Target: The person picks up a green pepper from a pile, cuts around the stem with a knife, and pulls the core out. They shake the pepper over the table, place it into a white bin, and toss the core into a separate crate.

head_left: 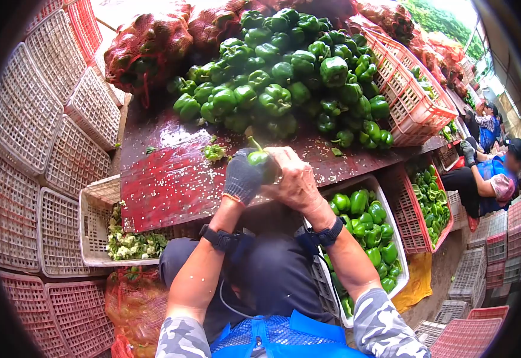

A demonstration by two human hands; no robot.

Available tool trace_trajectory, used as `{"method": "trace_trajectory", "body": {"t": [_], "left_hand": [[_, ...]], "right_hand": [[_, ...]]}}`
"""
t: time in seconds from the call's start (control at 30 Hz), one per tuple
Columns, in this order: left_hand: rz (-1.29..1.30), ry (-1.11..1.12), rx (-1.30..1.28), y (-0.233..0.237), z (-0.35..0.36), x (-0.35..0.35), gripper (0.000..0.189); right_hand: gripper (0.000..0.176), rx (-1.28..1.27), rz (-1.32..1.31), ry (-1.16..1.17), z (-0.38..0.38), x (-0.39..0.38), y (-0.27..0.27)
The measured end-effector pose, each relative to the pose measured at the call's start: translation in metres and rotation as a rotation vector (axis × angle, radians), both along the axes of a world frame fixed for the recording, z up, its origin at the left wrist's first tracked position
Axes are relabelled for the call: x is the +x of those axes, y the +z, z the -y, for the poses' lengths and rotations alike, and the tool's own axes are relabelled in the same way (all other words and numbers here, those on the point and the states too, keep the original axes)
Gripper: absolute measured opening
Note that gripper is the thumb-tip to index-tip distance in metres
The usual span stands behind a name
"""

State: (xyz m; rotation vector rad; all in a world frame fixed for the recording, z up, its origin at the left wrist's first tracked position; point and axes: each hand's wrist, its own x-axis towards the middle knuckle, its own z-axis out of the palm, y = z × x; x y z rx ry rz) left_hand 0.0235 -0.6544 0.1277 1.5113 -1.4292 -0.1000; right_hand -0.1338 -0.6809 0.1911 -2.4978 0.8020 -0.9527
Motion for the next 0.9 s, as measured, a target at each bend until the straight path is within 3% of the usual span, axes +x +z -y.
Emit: {"method": "trace_trajectory", "body": {"t": [0.13,0.2,0.23,0.4,0.47,0.5,0.57,0.67,0.73,0.77,0.83,0.9], "left_hand": [[-0.091,0.063,0.279,0.019,-0.007,-0.001,0.022],[0.332,0.079,-0.084,0.008,0.001,0.008,0.024],[0.389,0.088,-0.121,0.013,-0.001,0.008,0.023],[0.259,0.056,-0.068,0.013,-0.005,0.017,0.014],[-0.001,-0.095,-0.072,0.016,-0.004,0.018,0.008],[0.222,-0.075,-0.008,0.017,-0.007,0.021,0.009],[0.219,-0.074,-0.007,0.020,-0.009,0.021,0.010],[0.154,-0.106,0.007,0.014,-0.008,0.024,0.010],[0.093,-0.139,0.017,0.007,-0.006,0.028,0.010],[0.103,-0.136,0.008,0.003,-0.006,0.030,0.012],[0.113,-0.136,-0.001,-0.003,-0.006,0.033,0.014],[-0.049,-0.178,-0.004,-0.009,-0.005,0.036,0.022]], "right_hand": [[0.069,0.030,0.007,0.042,0.001,0.004,-0.003],[0.066,0.039,0.057,0.058,0.002,0.005,-0.002],[0.063,0.048,0.108,0.072,0.003,0.005,-0.002],[0.052,0.185,0.201,0.076,0.002,0.002,-0.011],[0.051,0.250,0.210,0.086,0.004,0.001,-0.016],[0.051,0.202,0.232,0.087,0.005,0.002,-0.018],[0.051,0.155,0.256,0.087,0.005,0.002,-0.019],[0.047,0.294,0.281,0.104,0.001,0.000,-0.019],[0.038,0.604,0.403,0.140,-0.002,0.001,-0.016],[0.038,0.607,0.402,0.141,-0.005,0.001,-0.013],[0.032,0.851,0.449,0.040,-0.009,-0.002,-0.005],[0.032,0.908,0.464,0.005,-0.006,-0.003,-0.007]]}}
